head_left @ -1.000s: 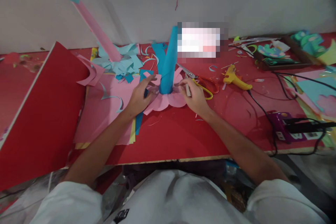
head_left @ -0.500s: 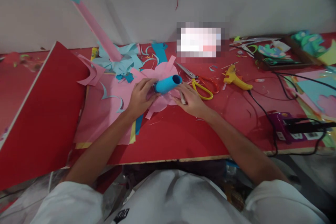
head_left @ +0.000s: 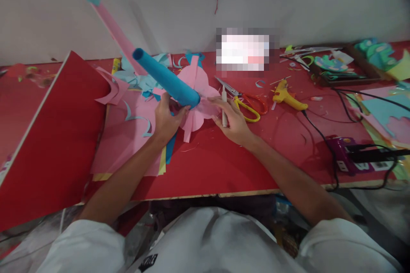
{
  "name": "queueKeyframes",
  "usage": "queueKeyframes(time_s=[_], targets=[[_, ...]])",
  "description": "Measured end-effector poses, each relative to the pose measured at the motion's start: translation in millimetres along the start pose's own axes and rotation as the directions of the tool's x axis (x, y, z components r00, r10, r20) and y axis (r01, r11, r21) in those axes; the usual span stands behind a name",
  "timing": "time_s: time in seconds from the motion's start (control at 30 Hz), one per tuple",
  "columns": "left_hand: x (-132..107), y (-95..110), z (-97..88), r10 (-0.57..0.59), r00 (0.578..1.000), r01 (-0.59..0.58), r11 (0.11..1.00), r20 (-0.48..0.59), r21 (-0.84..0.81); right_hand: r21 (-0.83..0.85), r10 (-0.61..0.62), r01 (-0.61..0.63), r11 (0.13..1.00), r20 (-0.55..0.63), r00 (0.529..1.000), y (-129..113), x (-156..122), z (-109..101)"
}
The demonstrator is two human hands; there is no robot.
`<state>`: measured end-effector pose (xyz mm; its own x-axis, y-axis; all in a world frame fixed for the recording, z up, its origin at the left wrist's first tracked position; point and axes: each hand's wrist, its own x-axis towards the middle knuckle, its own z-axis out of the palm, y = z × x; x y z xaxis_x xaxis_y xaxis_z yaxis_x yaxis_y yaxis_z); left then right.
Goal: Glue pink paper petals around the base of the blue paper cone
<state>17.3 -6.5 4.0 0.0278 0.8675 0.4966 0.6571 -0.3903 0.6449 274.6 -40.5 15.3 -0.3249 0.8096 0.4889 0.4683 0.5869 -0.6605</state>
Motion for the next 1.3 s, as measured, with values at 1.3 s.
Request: queueKeyframes(time_s=[1.3], targets=[[-2.3, 6.3, 10.4, 0.041, 0.939, -0.122, 0.968, 0.341, 0.219, 0.025, 0.101, -0.101, 0.995, -0.019, 0.995, 21.3, 7.8, 8.2]])
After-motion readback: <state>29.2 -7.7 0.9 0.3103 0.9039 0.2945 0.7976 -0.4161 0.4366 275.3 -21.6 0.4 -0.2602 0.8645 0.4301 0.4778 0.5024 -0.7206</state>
